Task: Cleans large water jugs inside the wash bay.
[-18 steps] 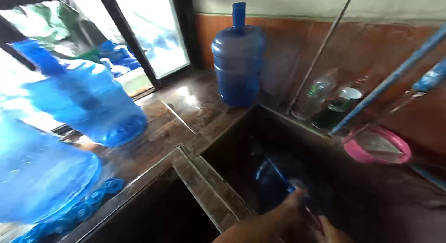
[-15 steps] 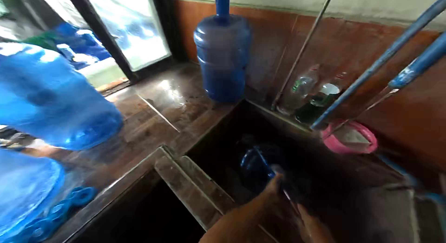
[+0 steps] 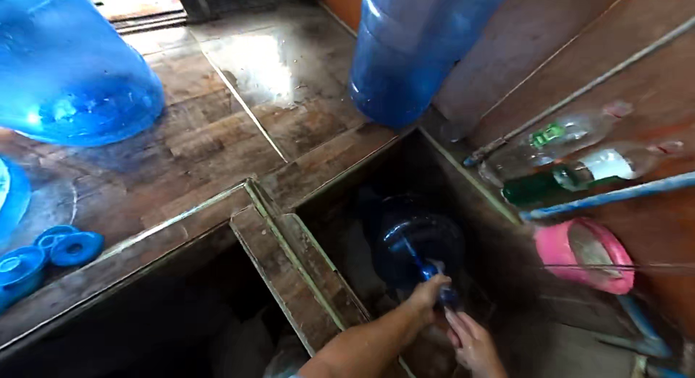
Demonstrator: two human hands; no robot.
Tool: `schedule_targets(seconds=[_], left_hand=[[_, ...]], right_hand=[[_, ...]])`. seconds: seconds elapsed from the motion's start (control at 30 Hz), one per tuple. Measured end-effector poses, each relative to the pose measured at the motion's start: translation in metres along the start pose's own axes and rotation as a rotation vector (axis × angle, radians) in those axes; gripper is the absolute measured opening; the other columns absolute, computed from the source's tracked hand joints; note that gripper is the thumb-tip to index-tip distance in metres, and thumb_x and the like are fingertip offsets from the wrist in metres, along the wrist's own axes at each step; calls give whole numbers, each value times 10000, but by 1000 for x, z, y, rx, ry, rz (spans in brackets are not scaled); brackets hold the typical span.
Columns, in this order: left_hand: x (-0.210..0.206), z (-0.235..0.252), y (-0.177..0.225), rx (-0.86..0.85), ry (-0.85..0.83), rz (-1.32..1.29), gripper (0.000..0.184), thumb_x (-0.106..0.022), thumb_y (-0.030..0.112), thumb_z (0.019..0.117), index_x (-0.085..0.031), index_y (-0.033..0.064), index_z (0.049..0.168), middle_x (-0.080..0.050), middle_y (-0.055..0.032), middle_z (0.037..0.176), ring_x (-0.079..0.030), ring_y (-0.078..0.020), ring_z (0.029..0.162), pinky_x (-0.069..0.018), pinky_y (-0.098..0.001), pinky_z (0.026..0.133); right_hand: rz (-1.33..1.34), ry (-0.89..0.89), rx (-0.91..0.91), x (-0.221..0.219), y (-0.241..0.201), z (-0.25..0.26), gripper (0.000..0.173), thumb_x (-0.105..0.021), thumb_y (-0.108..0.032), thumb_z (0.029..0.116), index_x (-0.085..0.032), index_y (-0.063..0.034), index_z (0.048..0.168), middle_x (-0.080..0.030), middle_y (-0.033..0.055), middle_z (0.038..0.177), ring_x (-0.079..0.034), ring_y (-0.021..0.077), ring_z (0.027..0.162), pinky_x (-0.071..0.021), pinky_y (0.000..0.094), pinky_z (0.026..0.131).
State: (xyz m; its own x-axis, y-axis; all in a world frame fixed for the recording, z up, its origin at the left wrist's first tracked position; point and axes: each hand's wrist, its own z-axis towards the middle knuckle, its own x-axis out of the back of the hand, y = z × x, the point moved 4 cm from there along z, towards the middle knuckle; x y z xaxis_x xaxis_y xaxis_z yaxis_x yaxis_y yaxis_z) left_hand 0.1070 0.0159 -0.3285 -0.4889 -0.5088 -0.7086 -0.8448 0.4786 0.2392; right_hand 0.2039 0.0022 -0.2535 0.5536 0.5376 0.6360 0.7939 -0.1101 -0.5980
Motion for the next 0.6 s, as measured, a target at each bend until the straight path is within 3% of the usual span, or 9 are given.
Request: schedule_targets(seconds=[0.07, 0.13, 0.2, 0.27, 0.33, 0.37, 0.47, 0.53, 0.6], left_hand=[[-9, 10, -2, 16, -23, -53, 254, -444, 325, 1077, -538, 89, 1070, -592, -41, 827, -602, -145, 707, -539, -326, 665], [1, 15, -19, 102, 146, -11, 331, -549, 307, 1045, -551, 20, 1208, -598, -126, 992, -591, -215, 853, -520, -399, 765], [10, 13, -21, 117, 269, 12, 492, -662, 260, 999, -520, -60, 1345, -597, -231, 1217, -590, -307, 1063, -500, -487, 920], [2, 7, -9, 46, 183, 4, 369, -611, 282, 1020, -564, -10, 1241, -619, -148, 1039, -607, -231, 892, -530, -423, 795], [-9, 3, 6, 8, -14, -64, 305, -459, 343, 1074, -543, 68, 1174, -595, -72, 951, -590, -175, 826, -521, -381, 761], [-13, 5, 8, 1, -42, -88, 306, -426, 373, 1079, -540, 92, 1123, -597, -52, 896, -598, -160, 778, -530, -360, 722], [-4, 7, -6, 88, 149, -44, 432, -532, 356, 1057, -535, 0, 1303, -599, -169, 1110, -585, -257, 959, -503, -446, 846], [8, 7, -12, 126, 269, -12, 505, -651, 273, 1000, -502, -54, 1355, -581, -231, 1216, -574, -311, 1058, -491, -490, 908], [2, 4, -5, 70, 184, -34, 368, -614, 292, 1017, -563, -4, 1231, -609, -143, 1020, -594, -227, 875, -522, -415, 781]], right_hand=[[51, 132, -92, -11, 12, -6, 338, -433, -225, 1105, -600, 68, 1090, -556, 45, 693, -508, 101, 525, -466, 278, 498], [-356, 95, -195, -22, 14, -17, 420, -470, -240, 1090, -586, 93, 1318, -699, 306, 1027, -705, 433, 932, -554, 584, 846], [-598, -80, -225, -23, 3, -13, 463, -470, -281, 1081, -534, 46, 1401, -686, 327, 1165, -669, 499, 1119, -501, 660, 962], [-506, -111, -78, 4, -13, 2, 390, -514, -261, 1078, -628, 69, 1252, -704, 285, 1002, -700, 425, 952, -541, 592, 869], [-204, -10, 75, 19, -9, 9, 327, -511, -213, 1073, -668, 73, 1077, -586, 74, 710, -548, 138, 607, -474, 322, 576], [-135, 47, 64, 15, -4, 5, 329, -489, -204, 1077, -653, 81, 1079, -563, 48, 700, -517, 100, 585, -454, 286, 550], [-453, 80, -170, -18, 0, -14, 435, -485, -241, 1088, -563, 109, 1333, -684, 347, 1093, -689, 496, 1018, -526, 636, 912], [-555, -56, -229, -24, -6, -10, 427, -486, -245, 1081, -559, 67, 1364, -683, 327, 1167, -672, 488, 1112, -504, 642, 970], [-340, -57, -79, 1, -8, 1, 315, -514, -195, 1077, -662, 66, 1171, -678, 198, 859, -662, 290, 768, -548, 464, 721]])
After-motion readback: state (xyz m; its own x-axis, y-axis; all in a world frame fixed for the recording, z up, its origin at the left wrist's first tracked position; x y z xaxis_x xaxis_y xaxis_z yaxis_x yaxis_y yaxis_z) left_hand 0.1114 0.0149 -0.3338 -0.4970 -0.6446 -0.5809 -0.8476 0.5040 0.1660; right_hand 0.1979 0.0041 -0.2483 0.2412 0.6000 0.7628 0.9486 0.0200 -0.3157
